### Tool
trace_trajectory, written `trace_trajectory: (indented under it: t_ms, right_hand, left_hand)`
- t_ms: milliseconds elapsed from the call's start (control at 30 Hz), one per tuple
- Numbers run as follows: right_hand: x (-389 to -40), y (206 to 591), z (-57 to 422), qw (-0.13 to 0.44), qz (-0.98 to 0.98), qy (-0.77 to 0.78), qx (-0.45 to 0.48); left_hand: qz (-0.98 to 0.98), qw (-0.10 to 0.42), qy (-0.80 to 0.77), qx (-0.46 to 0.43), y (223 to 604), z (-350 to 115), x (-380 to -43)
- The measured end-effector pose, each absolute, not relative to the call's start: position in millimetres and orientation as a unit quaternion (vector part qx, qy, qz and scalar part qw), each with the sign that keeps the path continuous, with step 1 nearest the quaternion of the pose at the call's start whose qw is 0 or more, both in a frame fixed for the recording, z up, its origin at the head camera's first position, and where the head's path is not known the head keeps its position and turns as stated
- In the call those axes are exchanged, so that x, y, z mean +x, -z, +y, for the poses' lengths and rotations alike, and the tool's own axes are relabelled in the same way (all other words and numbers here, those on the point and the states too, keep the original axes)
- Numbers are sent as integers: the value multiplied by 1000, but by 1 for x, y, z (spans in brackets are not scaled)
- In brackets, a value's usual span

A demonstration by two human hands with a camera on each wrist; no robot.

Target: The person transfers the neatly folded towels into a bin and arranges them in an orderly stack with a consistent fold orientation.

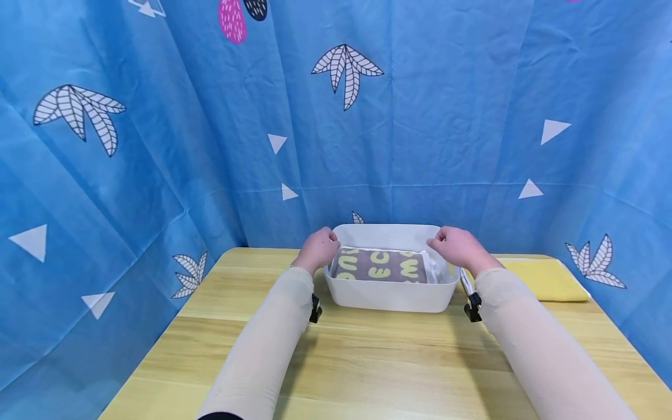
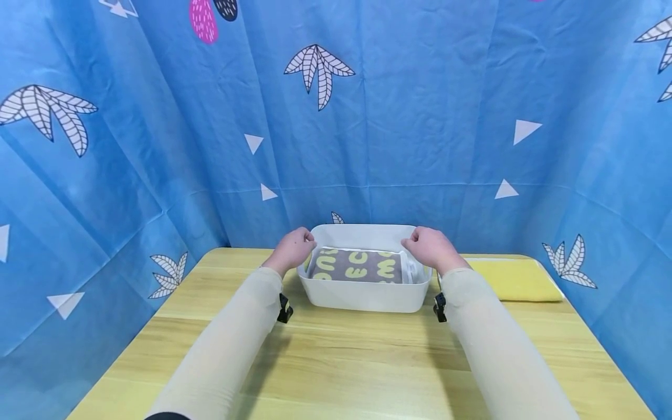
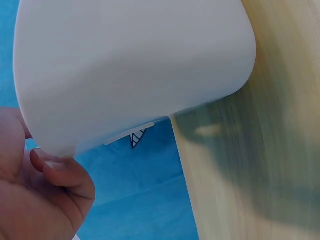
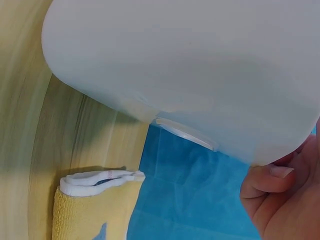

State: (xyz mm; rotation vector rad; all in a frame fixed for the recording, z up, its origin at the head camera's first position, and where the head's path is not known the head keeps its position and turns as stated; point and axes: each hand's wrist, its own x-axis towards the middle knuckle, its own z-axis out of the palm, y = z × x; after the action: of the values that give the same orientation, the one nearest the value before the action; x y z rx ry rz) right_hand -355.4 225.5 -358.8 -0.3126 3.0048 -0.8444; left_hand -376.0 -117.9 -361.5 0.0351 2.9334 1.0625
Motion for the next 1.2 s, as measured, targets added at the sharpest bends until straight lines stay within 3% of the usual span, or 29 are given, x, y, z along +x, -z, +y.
trace_trajectory:
  t_ms: [1200]
  right_hand:
    - [-351, 357, 225, 8, 955, 278, -102]
  left_hand:
    - [929, 3, -367, -35, 386, -129, -371]
